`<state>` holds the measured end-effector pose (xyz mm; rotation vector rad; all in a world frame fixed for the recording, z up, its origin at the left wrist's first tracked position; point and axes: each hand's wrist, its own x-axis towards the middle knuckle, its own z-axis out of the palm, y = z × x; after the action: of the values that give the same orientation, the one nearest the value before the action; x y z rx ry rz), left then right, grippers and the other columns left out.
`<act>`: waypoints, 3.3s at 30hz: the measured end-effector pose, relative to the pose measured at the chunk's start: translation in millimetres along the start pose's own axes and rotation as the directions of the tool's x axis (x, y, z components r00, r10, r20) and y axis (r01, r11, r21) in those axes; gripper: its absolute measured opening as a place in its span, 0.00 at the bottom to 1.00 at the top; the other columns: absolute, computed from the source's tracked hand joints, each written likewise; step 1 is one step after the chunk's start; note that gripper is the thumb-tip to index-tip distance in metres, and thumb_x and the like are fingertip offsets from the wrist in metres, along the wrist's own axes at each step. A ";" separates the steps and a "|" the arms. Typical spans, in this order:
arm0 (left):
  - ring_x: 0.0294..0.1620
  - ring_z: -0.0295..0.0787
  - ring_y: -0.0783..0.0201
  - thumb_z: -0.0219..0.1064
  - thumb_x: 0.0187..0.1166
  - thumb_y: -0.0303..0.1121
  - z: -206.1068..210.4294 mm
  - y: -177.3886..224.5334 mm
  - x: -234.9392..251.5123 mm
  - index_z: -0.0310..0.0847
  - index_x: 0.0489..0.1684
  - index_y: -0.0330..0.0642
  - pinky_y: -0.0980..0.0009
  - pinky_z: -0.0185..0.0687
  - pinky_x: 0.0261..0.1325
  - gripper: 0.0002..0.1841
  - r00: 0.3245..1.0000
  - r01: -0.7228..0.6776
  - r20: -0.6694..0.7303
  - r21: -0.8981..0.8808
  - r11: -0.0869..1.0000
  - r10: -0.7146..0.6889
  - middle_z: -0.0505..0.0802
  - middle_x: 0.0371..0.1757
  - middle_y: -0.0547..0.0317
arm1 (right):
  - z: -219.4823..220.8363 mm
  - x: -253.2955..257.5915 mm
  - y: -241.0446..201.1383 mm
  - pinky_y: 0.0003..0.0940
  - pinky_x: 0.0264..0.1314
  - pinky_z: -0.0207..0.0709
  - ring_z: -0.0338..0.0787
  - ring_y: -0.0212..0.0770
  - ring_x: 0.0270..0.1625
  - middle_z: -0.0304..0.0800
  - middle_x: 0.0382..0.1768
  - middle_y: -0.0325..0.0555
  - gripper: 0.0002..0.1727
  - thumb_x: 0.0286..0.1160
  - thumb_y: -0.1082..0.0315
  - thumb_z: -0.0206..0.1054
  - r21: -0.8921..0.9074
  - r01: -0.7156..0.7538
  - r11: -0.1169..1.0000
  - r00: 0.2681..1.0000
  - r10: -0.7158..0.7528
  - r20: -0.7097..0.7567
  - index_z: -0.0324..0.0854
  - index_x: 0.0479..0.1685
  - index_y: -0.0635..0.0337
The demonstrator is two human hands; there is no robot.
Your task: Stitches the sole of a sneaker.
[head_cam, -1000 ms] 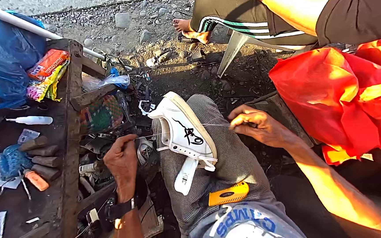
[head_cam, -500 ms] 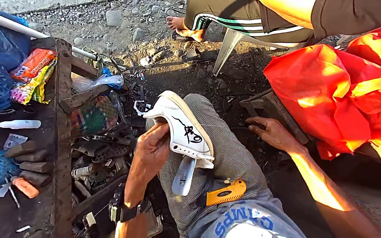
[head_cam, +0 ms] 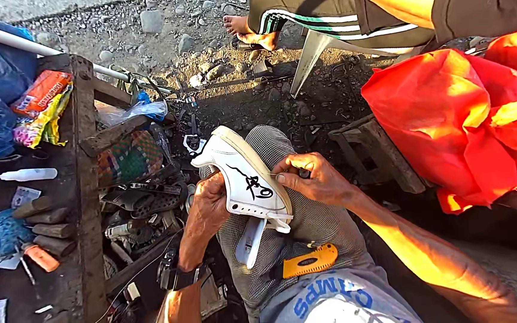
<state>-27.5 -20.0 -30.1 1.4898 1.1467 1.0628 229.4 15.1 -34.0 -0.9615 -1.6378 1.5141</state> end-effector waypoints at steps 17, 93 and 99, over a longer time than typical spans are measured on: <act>0.62 0.91 0.65 0.81 0.64 0.28 19.5 24.2 -33.2 0.81 0.67 0.48 0.62 0.87 0.69 0.28 0.949 0.313 0.155 -0.572 0.758 -0.275 0.94 0.61 0.62 | -11.0 -7.7 -1.1 0.19 0.40 0.77 0.83 0.22 0.34 0.90 0.35 0.37 0.17 0.80 0.59 0.70 -0.152 -0.038 0.988 0.986 0.062 0.157 0.87 0.56 0.63; 0.31 0.84 0.73 0.77 0.72 0.37 -44.6 34.3 -8.8 0.93 0.39 0.41 0.73 0.82 0.36 0.09 0.959 0.281 -0.072 0.079 0.956 -0.275 0.92 0.40 0.62 | -29.4 87.2 -36.1 0.40 0.30 0.85 0.93 0.40 0.35 0.94 0.32 0.36 0.13 0.79 0.55 0.62 -0.699 0.625 0.346 0.776 -0.369 0.512 0.91 0.38 0.47; 0.51 0.91 0.69 0.75 0.74 0.37 -49.1 24.1 -3.2 0.91 0.30 0.53 0.72 0.88 0.52 0.04 0.984 -0.163 -0.160 -0.636 0.754 0.077 0.93 0.55 0.62 | -31.4 87.3 -31.7 0.41 0.34 0.86 0.94 0.41 0.36 0.95 0.34 0.37 0.13 0.80 0.56 0.63 -0.663 0.644 0.381 0.763 -0.380 0.523 0.92 0.39 0.48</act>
<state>-71.8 -17.8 2.1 0.9511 0.6469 1.4760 212.8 105.3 0.6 -0.5090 -2.6517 0.3671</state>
